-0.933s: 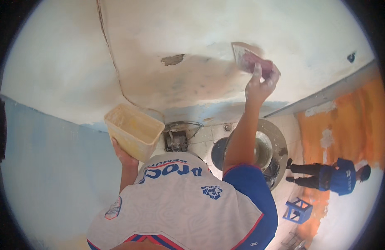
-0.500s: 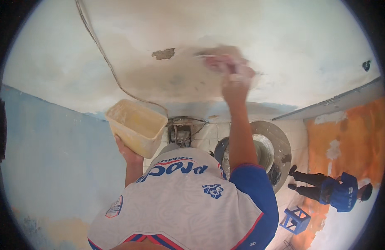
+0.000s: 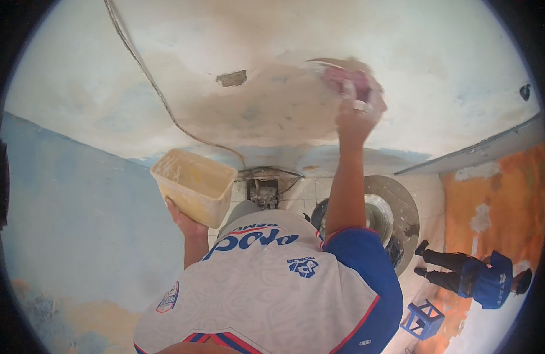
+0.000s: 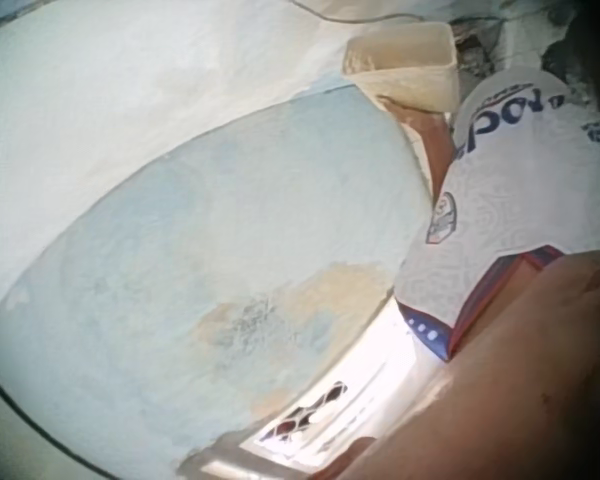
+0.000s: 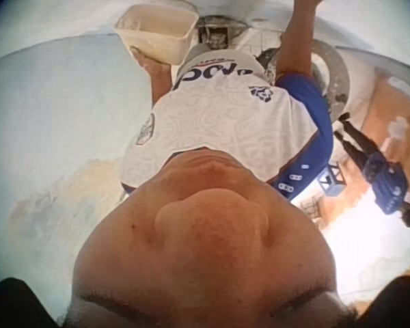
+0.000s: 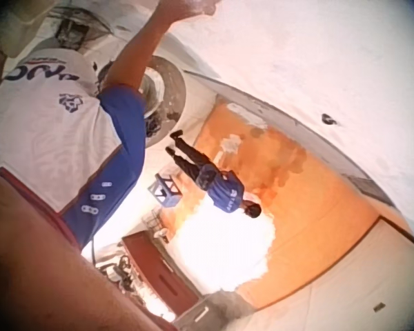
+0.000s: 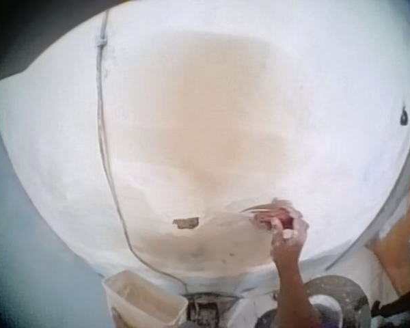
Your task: The person applies filler to a hole in the ceiling and surrounding wall using a putty knife, repeatedly taking material from a plastic container.
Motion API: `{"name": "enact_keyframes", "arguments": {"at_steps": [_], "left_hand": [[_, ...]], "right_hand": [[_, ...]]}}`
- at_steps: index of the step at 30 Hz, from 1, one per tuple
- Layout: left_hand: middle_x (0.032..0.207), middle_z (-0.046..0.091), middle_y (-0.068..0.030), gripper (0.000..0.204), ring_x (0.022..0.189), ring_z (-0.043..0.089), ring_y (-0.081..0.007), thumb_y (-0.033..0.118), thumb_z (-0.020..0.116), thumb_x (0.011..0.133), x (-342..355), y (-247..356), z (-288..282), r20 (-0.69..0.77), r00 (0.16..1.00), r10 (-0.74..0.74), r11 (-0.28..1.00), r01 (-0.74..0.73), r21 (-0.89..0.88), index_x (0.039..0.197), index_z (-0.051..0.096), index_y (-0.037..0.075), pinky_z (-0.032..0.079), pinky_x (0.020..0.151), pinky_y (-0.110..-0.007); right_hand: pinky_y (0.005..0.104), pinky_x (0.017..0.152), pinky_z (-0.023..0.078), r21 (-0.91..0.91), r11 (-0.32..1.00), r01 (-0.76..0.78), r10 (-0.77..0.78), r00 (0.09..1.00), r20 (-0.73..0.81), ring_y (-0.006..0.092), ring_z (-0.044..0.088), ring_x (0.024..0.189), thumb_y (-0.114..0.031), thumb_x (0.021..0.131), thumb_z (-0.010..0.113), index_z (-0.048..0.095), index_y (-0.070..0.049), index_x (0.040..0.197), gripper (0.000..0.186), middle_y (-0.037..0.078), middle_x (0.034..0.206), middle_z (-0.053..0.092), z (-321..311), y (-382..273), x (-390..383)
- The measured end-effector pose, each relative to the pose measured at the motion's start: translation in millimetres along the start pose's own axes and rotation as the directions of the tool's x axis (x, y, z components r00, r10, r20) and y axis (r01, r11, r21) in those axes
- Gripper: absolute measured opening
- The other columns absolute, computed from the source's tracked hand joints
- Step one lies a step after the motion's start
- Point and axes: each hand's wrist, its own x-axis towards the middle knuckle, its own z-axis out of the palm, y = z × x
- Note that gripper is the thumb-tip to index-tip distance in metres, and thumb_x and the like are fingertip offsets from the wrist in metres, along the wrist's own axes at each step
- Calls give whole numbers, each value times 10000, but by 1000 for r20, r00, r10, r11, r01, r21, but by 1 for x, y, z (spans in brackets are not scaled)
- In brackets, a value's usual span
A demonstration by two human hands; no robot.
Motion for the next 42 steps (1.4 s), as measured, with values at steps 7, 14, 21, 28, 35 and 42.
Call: {"name": "enact_keyframes", "arguments": {"at_steps": [7, 14, 21, 28, 35, 42], "left_hand": [[1596, 394, -114, 731, 1439, 420, -339, 617, 416, 1036, -2, -2, 0, -22, 999, -23, 1000, 23, -9, 1593, 302, 156, 384, 1183, -516], [1594, 402, -116, 725, 1435, 424, -338, 612, 404, 1043, -8, -8, 0, -23, 1000, -16, 1000, 15, -9, 1589, 312, 143, 387, 1179, -513], [1595, 403, -115, 719, 1438, 422, -333, 610, 390, 1049, -21, -9, 9, -61, 998, -14, 1000, 15, 22, 1588, 317, 139, 388, 1180, -512], [1593, 406, -116, 707, 1439, 422, -332, 601, 379, 1055, -26, -10, 12, -93, 995, -45, 999, 47, 19, 1589, 319, 142, 385, 1180, -509], [1583, 415, -112, 695, 1425, 435, -329, 594, 363, 1061, -27, -17, 7, -29, 997, -68, 998, 69, 9, 1586, 323, 141, 389, 1175, -503], [1565, 430, -119, 689, 1416, 445, -327, 592, 369, 1062, -32, -17, 3, -29, 999, -37, 999, 38, 22, 1574, 337, 134, 405, 1162, -495]], "right_hand": [[309, 778, 577, -177, 908, 379, -305, 890, 339, 166, 686, 896, -74, 918, 747, 679, -15, 1114, 215, 92, 986, 724, 11, -11, -19], [317, 759, 589, -17, 976, 219, -209, 948, 239, 176, 704, 908, -44, 933, 718, 665, 11, 1161, 241, 110, 1073, 722, 11, -2, -22], [386, 902, 538, 58, 997, -51, 52, 999, -6, 259, 710, 941, -36, 886, 753, 708, -13, 1153, 271, 134, 1034, 737, -9, -16, -12], [411, 945, 482, -79, 985, 150, -153, 988, -27, 289, 696, 997, -181, 888, 775, 718, -115, 1158, 283, 82, 1018, 748, 2, -5, -1], [398, 930, 538, -51, 961, 271, -247, 928, 279, 263, 709, 1032, -115, 879, 759, 726, -75, 1141, 268, 85, 1107, 755, 5, -9, -15], [370, 886, 582, 243, 970, -32, -9, 986, 165, 244, 722, 989, -109, 924, 729, 734, -42, 1149, 235, 93, 1069, 756, -17, -43, 14]]}}
